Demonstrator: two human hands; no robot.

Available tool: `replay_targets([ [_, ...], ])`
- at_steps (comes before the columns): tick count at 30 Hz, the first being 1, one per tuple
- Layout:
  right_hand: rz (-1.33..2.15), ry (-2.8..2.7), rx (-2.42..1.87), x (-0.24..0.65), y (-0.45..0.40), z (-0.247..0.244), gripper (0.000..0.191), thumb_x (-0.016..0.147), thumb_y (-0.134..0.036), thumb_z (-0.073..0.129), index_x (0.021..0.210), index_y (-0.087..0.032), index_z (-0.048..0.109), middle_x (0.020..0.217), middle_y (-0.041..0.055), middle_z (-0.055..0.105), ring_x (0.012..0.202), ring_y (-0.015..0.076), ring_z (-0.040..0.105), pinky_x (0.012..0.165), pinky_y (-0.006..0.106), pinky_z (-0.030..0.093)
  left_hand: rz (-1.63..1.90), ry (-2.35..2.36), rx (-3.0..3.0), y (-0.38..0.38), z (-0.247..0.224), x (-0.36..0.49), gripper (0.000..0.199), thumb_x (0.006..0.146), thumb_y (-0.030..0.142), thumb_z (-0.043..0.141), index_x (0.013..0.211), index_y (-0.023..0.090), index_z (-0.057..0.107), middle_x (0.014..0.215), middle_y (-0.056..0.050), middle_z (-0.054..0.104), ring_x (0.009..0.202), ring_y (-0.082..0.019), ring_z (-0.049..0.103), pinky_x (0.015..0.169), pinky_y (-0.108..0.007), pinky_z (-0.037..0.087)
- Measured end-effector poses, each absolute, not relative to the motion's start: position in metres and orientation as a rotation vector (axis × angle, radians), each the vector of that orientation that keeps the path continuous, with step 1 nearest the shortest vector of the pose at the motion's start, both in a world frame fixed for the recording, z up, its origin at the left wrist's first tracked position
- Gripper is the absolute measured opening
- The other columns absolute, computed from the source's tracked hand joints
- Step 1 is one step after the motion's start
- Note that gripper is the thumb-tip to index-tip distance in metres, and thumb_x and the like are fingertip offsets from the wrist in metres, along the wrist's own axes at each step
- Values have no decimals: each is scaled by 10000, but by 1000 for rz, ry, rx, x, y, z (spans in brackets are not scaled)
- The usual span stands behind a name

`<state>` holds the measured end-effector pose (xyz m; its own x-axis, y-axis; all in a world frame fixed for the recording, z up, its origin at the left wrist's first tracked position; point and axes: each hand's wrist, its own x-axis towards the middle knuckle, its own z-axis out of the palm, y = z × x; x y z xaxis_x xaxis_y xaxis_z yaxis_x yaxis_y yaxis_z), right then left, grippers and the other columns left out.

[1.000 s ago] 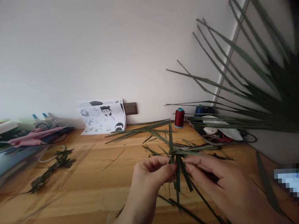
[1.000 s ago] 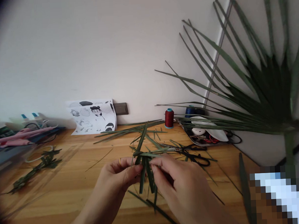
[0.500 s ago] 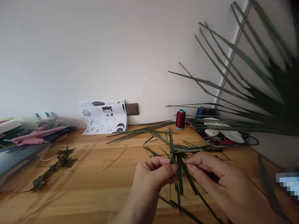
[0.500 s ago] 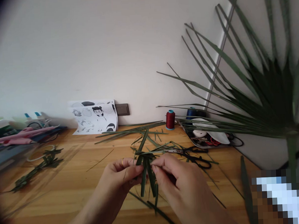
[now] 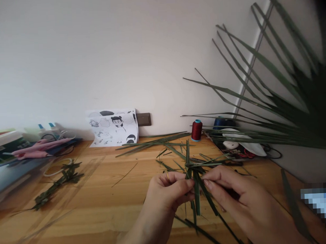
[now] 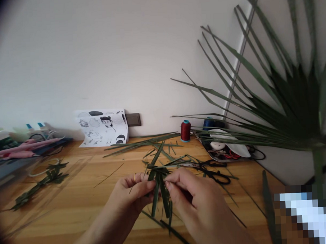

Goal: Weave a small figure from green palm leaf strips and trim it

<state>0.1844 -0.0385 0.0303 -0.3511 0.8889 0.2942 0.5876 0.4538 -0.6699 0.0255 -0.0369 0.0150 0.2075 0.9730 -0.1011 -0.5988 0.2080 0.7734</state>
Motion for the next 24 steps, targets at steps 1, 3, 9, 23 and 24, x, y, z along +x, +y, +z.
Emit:
replay_targets([
  [1,623,-2065,-1235,184,-39,30,150,850,-281,388,809,-232,524,689,-20,589,644,133,562,559,222,441,1216,672,670,-37,15,26,96,646,96,677,561,139,663,561,20,632,543,-47,555,582,-147,449],
  [3,647,-2063,-1235,184,-40,29,157,855,-290,378,814,-235,519,677,-24,574,622,129,548,533,217,429,1209,662,661,-38,16,26,102,651,94,673,561,141,665,559,24,629,540,-42,551,575,-140,447],
  [9,650,-2044,-1199,185,-41,31,162,854,-291,376,794,-247,520,593,-44,507,520,110,482,454,199,387,1207,619,647,-40,19,28,121,662,74,658,557,134,663,543,28,618,526,-34,537,554,-126,434],
  [23,402,-2002,-1218,179,-47,29,134,831,-244,417,775,-249,539,619,-51,557,593,117,564,530,220,411,1186,684,650,-41,20,27,82,625,107,693,556,125,651,553,16,617,551,-58,543,585,-164,437],
  [24,395,-2003,-1213,180,-47,29,134,832,-244,418,779,-251,540,618,-54,557,586,115,563,528,220,409,1184,683,650,-41,20,26,77,625,107,692,561,124,653,559,13,621,555,-60,546,590,-167,438],
])
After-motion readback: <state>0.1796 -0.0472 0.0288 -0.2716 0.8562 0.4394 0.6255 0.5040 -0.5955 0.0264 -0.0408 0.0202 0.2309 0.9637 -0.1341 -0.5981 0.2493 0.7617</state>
